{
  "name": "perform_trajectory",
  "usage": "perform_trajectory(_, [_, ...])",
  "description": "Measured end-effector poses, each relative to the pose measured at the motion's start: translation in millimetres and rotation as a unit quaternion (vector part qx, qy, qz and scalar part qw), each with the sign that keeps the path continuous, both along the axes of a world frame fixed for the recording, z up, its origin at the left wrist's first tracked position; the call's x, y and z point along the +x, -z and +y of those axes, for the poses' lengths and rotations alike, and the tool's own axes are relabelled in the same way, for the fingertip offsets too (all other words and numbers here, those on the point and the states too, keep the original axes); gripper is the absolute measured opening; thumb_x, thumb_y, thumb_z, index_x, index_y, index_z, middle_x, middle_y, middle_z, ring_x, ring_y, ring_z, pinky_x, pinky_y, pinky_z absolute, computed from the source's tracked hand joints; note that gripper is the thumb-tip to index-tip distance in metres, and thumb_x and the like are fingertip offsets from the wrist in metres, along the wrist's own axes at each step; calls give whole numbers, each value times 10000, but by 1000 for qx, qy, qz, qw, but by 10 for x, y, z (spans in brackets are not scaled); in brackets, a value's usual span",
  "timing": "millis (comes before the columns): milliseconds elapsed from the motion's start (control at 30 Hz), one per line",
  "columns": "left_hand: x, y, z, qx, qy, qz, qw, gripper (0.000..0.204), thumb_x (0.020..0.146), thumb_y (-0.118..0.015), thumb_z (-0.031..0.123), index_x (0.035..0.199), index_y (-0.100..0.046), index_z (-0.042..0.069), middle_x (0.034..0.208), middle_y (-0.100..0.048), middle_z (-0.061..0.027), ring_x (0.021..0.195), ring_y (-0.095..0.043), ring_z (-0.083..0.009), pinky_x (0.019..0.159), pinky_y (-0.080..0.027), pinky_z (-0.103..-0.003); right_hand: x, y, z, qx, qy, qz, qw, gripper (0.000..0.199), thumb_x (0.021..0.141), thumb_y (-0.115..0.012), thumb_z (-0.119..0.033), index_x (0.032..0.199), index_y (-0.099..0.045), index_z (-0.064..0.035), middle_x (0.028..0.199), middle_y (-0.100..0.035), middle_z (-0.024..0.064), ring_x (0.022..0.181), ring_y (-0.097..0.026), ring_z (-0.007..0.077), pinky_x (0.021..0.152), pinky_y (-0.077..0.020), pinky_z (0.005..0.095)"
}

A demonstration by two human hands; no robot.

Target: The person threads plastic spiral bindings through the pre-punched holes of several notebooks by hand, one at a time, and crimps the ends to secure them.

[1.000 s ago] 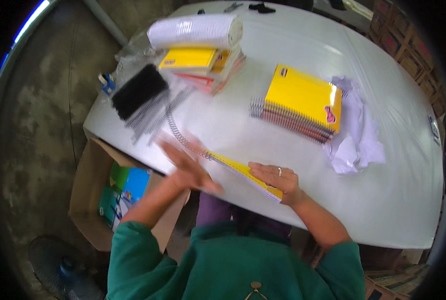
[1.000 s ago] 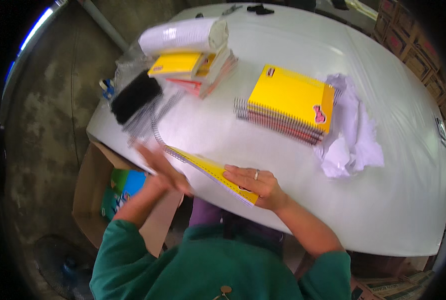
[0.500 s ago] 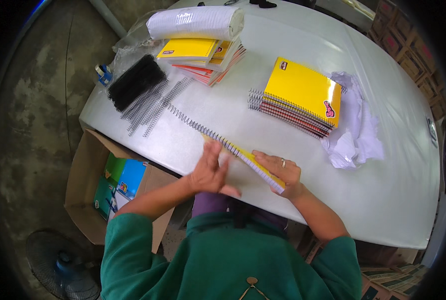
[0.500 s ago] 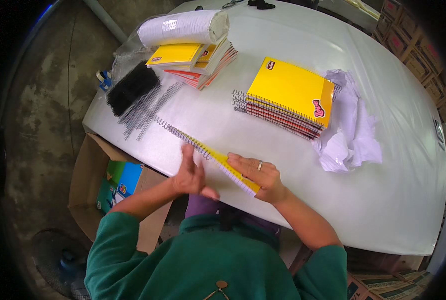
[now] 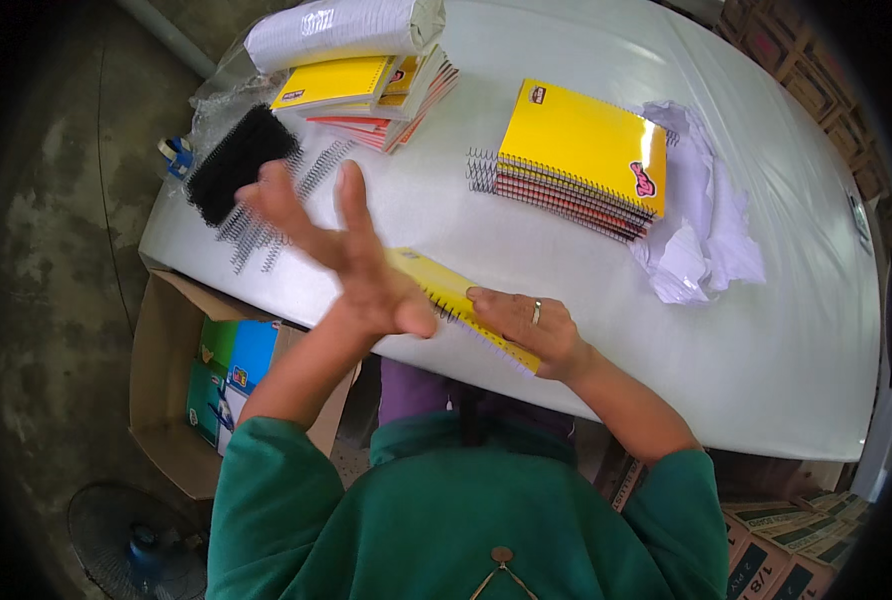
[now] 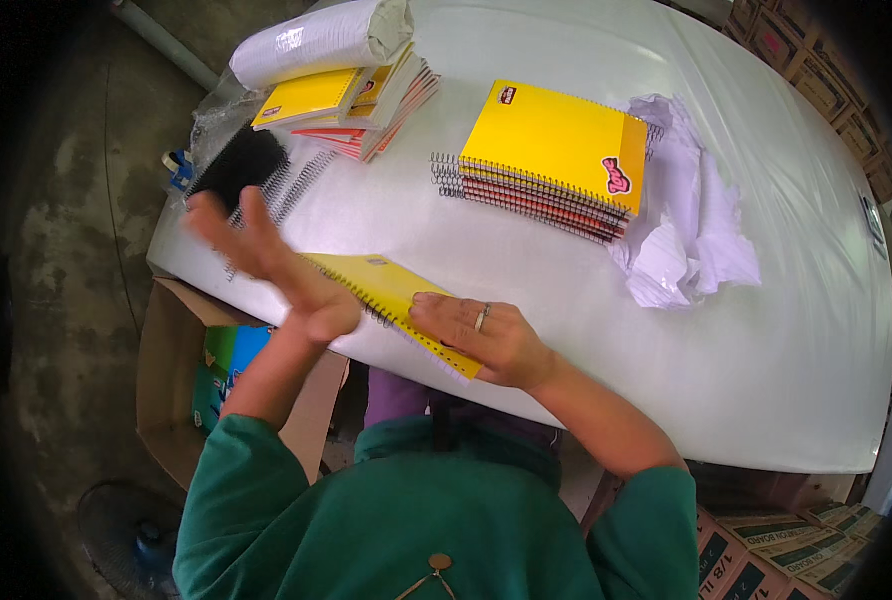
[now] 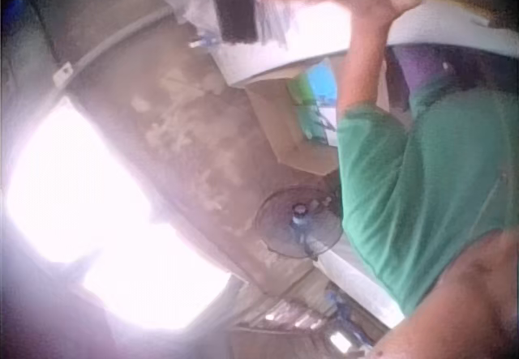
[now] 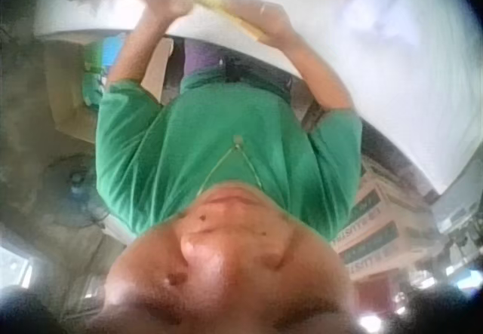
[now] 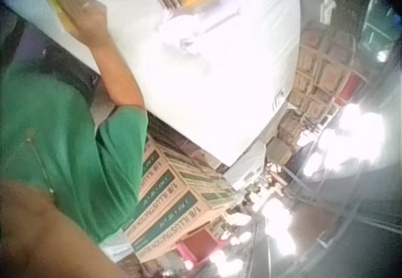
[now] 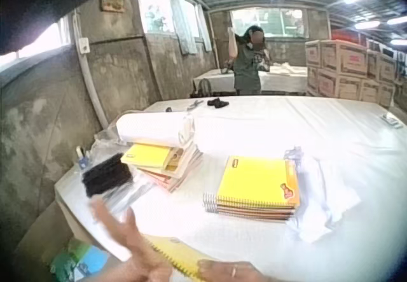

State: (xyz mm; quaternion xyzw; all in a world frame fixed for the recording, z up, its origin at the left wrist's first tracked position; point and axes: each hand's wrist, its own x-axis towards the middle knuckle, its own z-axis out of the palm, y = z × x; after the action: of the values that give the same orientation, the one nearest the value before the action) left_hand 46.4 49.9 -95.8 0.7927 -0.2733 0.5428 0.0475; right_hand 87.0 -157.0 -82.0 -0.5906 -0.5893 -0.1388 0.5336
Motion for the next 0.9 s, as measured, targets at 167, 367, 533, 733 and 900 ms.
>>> perform_trajectory(167, [-188, 74, -257, 68, 222, 149, 961, 954, 734, -459, 725, 1357, -303, 20, 1385, -216, -319, 1316, -173, -452, 1028, -154, -611, 35, -7, -72, 5, 50, 28, 998, 482, 705, -648, 0, 1171, -527, 19, 1084, -608, 179, 944, -627, 306, 794, -522, 353])
perform_trajectory(367, [-186, 132, -369, 61, 141, 156, 976, 994, 715, -423, 761, 1278, -406, -58, 1393, -161, -340, 1284, -185, -499, 1016, -169, -609, -68, -16, -95, -24, 71, 63, 995, 588, 656, -601, 81, 1228, -483, 6, 1128, -588, 165, 977, -610, 303, 786, -516, 343])
perform_trajectory(533, [-37, -256, -389, 50, 108, 90, 989, 1020, 694, -332, 815, 1305, -386, 0, 1370, -121, -373, 1272, -141, -538, 1010, -89, -643, 81, 51, -29, 0, 70, 33, 997, 504, 686, -646, 29, 1174, -521, 23, 1105, -598, 185, 928, -632, 297, 773, -519, 344])
perform_trajectory(733, [-244, 347, -572, 16, 193, 298, 935, 980, 719, -527, 687, 1408, -210, 65, 1421, -61, -335, 1296, -132, -519, 1012, -162, -612, 37, 107, -96, -21, 67, 93, 993, 602, 716, -636, -5, 1281, -429, -25, 1216, -521, 203, 1106, -533, 324, 904, -456, 355])
perform_trajectory(900, [-577, -822, -905, -189, 132, 322, 918, 714, 855, -549, 329, 1380, -225, -31, 1370, -189, -362, 1251, -260, -508, 967, -311, -543, -203, -118, 91, 100, -11, 87, 991, 756, 763, -636, -302, 1376, -269, -55, 1431, -243, 208, 1318, -257, 368, 1064, -159, 520])
